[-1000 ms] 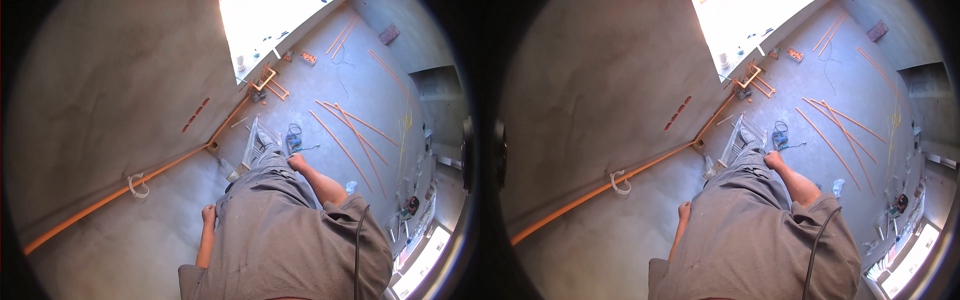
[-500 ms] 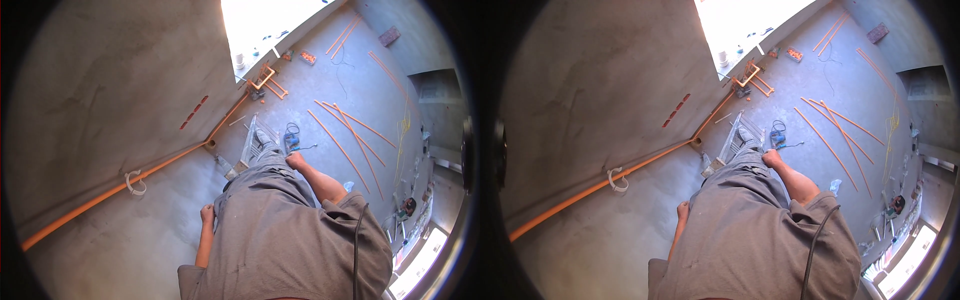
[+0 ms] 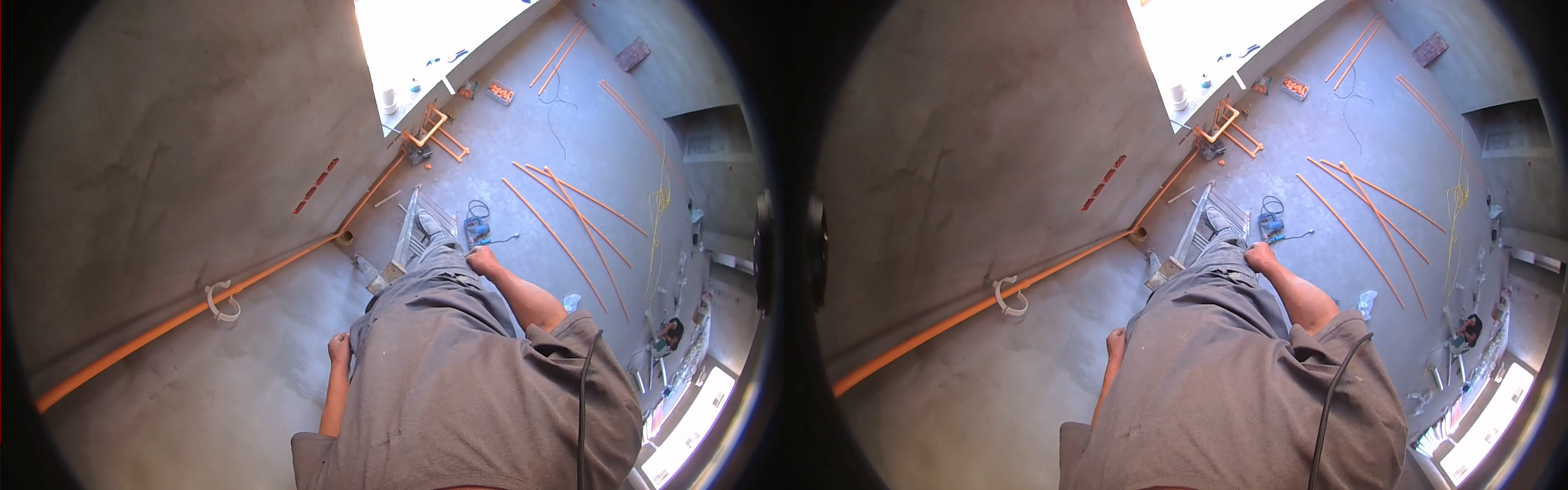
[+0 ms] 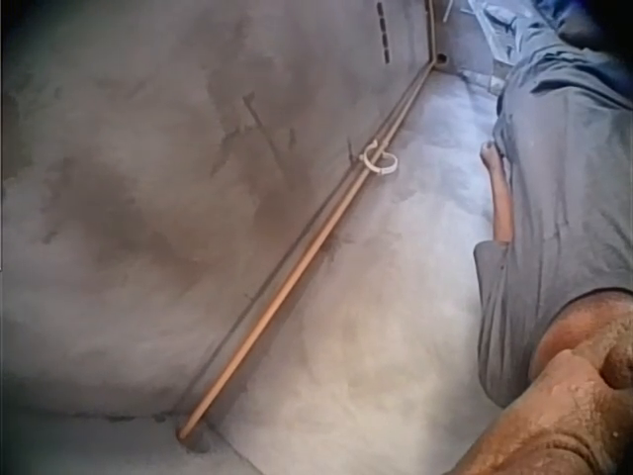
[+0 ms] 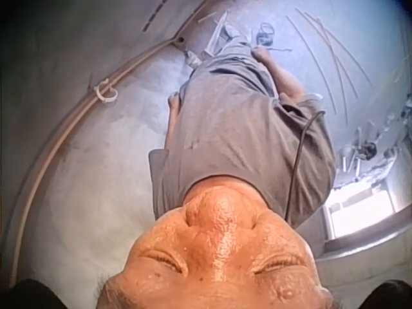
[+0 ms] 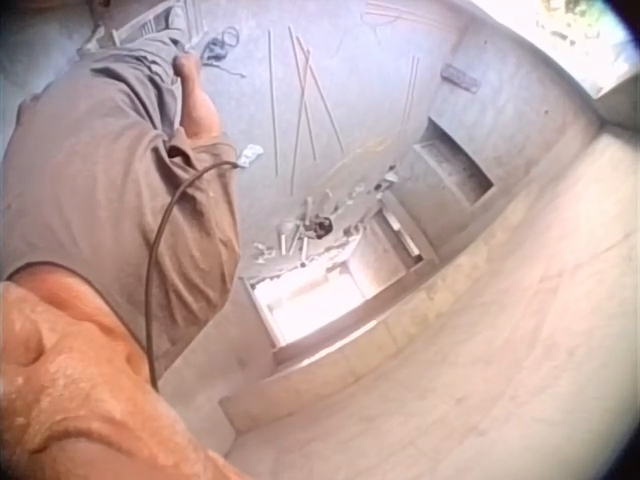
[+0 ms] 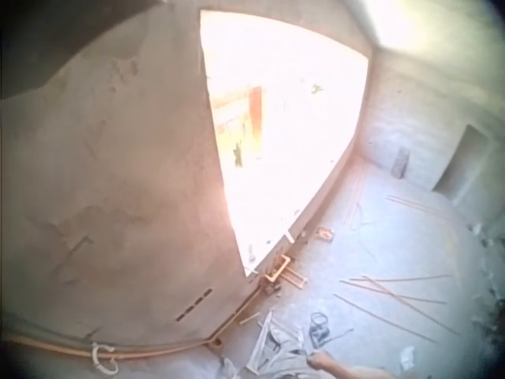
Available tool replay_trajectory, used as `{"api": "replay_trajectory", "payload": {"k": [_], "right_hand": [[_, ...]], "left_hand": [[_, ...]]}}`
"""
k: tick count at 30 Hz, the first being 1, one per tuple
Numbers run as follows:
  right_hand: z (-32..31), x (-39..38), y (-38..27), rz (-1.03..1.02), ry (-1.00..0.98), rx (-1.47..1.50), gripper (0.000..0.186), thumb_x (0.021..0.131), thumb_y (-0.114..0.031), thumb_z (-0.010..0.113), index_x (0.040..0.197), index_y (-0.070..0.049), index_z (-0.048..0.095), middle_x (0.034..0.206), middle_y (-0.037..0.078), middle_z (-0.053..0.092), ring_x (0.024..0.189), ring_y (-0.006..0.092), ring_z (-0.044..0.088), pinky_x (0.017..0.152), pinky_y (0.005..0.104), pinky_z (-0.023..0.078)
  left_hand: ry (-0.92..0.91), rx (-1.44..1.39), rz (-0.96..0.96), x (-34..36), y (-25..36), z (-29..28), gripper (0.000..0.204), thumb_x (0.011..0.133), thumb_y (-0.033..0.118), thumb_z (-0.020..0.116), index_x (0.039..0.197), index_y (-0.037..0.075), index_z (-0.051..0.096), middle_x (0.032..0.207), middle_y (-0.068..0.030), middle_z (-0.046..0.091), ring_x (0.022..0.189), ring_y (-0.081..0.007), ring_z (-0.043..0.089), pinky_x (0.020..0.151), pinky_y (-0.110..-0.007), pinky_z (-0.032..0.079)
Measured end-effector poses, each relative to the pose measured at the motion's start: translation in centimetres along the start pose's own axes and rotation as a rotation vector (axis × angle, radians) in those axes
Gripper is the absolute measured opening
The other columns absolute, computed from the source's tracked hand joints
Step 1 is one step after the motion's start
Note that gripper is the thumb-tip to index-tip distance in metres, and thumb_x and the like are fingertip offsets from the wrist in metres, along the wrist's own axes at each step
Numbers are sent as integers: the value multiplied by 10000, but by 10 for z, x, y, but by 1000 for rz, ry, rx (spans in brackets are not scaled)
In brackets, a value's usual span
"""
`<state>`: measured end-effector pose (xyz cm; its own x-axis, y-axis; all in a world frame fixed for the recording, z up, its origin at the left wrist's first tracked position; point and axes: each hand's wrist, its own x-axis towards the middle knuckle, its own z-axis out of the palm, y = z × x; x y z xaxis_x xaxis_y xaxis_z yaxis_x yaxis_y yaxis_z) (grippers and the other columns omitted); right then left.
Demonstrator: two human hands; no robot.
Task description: Installing a large white PVC pipe onto a wall using brackets while standing on a ladder.
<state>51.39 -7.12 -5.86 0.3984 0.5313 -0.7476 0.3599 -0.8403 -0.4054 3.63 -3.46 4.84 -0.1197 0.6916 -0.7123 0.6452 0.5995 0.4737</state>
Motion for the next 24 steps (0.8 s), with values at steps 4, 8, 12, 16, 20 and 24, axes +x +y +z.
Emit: {"api": "replay_trajectory", "payload": {"k": [4, 8, 12, 16, 20, 24], "right_hand": [[1, 0, 1, 14, -10, 6, 237, 729, -118, 604, 893, 12, 715, 691, 138, 669, 564, 212, 637, 529, 351, 511], [1, -2, 2, 8, -6, 29, 233, 727, -120, 603, 887, 6, 716, 690, 137, 669, 563, 215, 637, 529, 350, 511], [-2, -3, -1, -20, -2, -24, 238, 726, -124, 604, 892, 5, 715, 711, 145, 678, 582, 224, 648, 550, 356, 519], [-2, -5, -1, -6, 10, 12, 238, 725, -129, 611, 889, 6, 717, 727, 154, 684, 603, 227, 656, 573, 360, 525], [-3, -6, -3, -24, 7, -31, 236, 726, -134, 617, 887, 3, 721, 731, 151, 685, 609, 224, 656, 584, 358, 526], [-3, -5, -2, -11, 2, -6, 235, 727, -134, 617, 888, 2, 722, 728, 145, 684, 599, 220, 650, 581, 355, 524]], "left_hand": [[-4, 8, 1, -2, 2, -2, 233, 898, 238, 603, 901, 22, 689, 693, -9, 604, 562, -89, 531, 490, -254, 438], [-20, 59, -18, -6, 8, -3, 232, 902, 226, 597, 918, 14, 690, 708, -15, 614, 572, -95, 543, 498, -255, 451], [-24, 31, 9, -4, 3, -3, 231, 904, 215, 593, 942, 8, 689, 746, -29, 633, 600, -104, 568, 521, -263, 485], [-29, 30, -13, -4, 7, -3, 231, 903, 213, 595, 962, 9, 686, 778, -37, 643, 626, -113, 587, 541, -269, 507], [-47, 21, -36, -4, 12, -5, 227, 901, 208, 597, 965, 7, 681, 790, -41, 645, 646, -122, 601, 555, -275, 521], [-36, -18, -27, -2, 13, -5, 218, 893, 196, 606, 959, 1, 675, 796, -46, 646, 656, -129, 610, 561, -279, 529]]}}
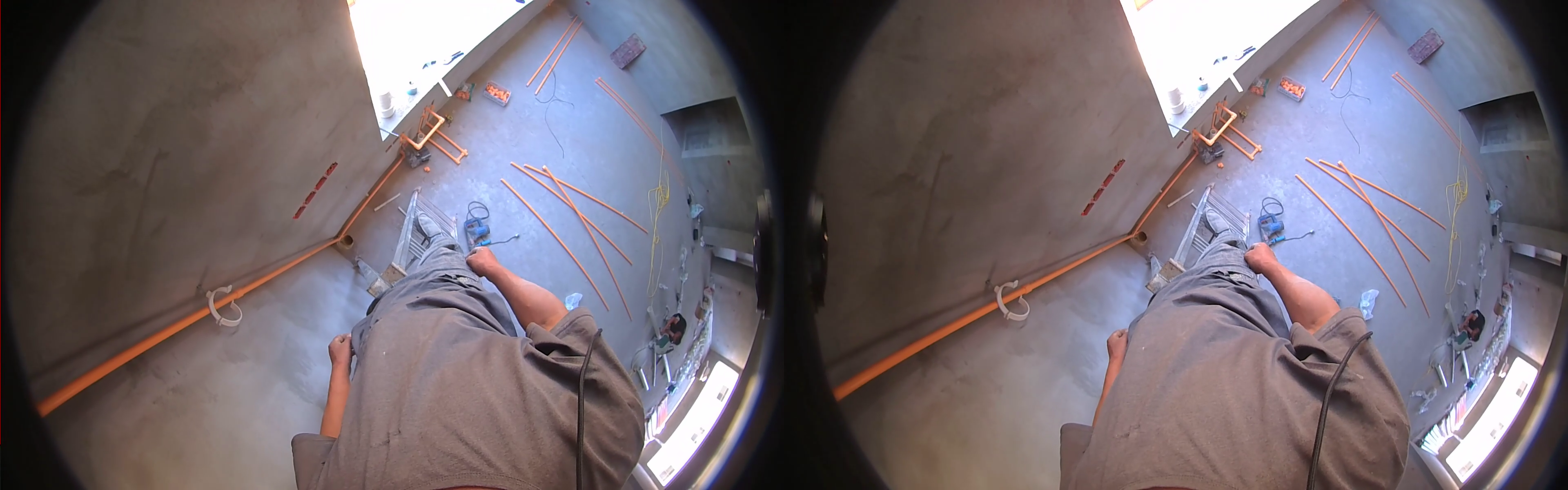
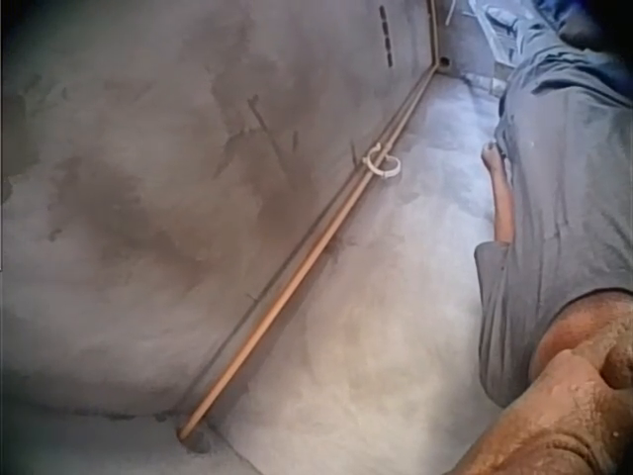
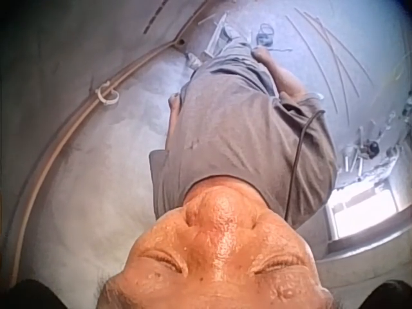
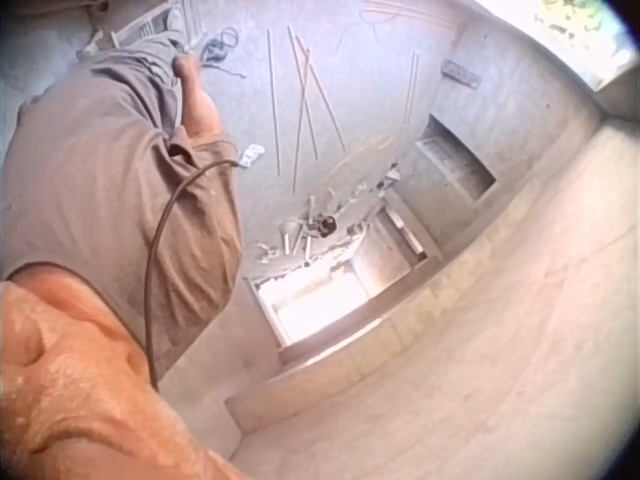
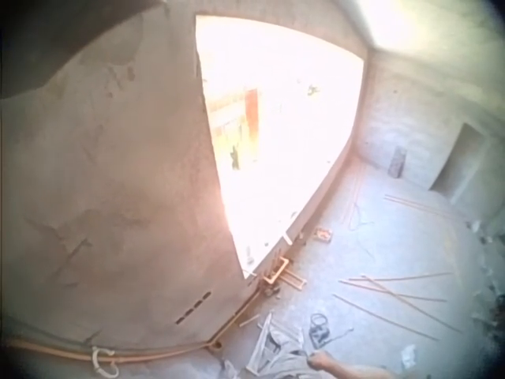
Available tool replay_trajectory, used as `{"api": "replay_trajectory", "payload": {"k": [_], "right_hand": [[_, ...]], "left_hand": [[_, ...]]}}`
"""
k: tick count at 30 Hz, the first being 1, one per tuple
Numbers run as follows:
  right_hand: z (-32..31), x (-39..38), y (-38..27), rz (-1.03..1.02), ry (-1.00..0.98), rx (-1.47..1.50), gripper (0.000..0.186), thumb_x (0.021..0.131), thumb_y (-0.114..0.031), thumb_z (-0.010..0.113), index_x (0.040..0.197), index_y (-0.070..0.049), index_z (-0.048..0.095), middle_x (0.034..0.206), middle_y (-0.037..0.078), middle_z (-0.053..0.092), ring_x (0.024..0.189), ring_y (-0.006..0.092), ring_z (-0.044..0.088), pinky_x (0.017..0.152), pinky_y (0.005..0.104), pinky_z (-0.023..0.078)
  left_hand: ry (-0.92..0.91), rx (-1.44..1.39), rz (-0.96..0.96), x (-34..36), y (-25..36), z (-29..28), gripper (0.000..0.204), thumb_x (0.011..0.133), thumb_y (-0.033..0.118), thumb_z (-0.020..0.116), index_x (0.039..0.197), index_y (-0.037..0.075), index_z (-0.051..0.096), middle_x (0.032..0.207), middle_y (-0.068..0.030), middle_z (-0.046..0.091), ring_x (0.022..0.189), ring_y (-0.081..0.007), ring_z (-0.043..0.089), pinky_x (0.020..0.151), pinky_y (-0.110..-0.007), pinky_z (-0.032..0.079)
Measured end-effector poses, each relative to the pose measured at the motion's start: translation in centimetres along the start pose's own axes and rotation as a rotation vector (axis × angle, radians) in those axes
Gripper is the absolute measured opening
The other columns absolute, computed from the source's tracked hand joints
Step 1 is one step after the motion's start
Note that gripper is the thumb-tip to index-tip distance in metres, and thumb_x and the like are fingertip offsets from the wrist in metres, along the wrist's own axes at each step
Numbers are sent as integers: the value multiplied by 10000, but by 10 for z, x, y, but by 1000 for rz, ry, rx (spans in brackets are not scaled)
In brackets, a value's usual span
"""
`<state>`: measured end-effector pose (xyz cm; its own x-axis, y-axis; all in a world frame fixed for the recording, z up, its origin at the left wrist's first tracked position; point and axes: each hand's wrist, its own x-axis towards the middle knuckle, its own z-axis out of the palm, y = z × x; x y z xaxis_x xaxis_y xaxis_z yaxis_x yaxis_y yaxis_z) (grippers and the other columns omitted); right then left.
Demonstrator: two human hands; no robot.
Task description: Installing a large white PVC pipe onto a wall using brackets while standing on a ladder.
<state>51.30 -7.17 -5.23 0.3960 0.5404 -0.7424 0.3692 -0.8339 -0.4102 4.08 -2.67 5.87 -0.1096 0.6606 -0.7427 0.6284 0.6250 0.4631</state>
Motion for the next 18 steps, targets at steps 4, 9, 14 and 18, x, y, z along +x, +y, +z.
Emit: {"api": "replay_trajectory", "payload": {"k": [4, 9, 14, 18], "right_hand": [[1, 2, 1, 18, -3, 7, 236, 727, -132, 615, 888, 3, 722, 727, 144, 683, 596, 218, 647, 581, 353, 523], [-3, -3, -5, 25, 3, -11, 244, 723, -137, 610, 888, 6, 720, 779, 169, 698, 649, 248, 675, 619, 367, 537], [-9, -9, -14, 20, 15, -77, 257, 714, -158, 607, 883, -1, 720, 808, 186, 700, 706, 274, 688, 668, 378, 539], [-9, -13, -21, 58, -10, -42, 265, 710, -170, 601, 879, -1, 716, 820, 206, 690, 726, 300, 685, 702, 384, 535]], "left_hand": [[-7, 0, -1, 1, 3, -1, 217, 889, 192, 611, 965, -1, 673, 802, -47, 648, 658, -131, 612, 556, -277, 526], [0, 18, -2, 3, 1, 1, 242, 889, 219, 611, 947, -3, 685, 774, -43, 649, 640, -126, 605, 548, -269, 511], [5, 157, 47, 14, -13, 5, 288, 895, 259, 602, 918, -12, 695, 711, -50, 640, 595, -116, 581, 530, -280, 470], [66, 189, 177, 26, -36, 5, 293, 890, 266, 608, 906, -11, 703, 711, -68, 648, 573, -113, 566, 542, -290, 458]]}}
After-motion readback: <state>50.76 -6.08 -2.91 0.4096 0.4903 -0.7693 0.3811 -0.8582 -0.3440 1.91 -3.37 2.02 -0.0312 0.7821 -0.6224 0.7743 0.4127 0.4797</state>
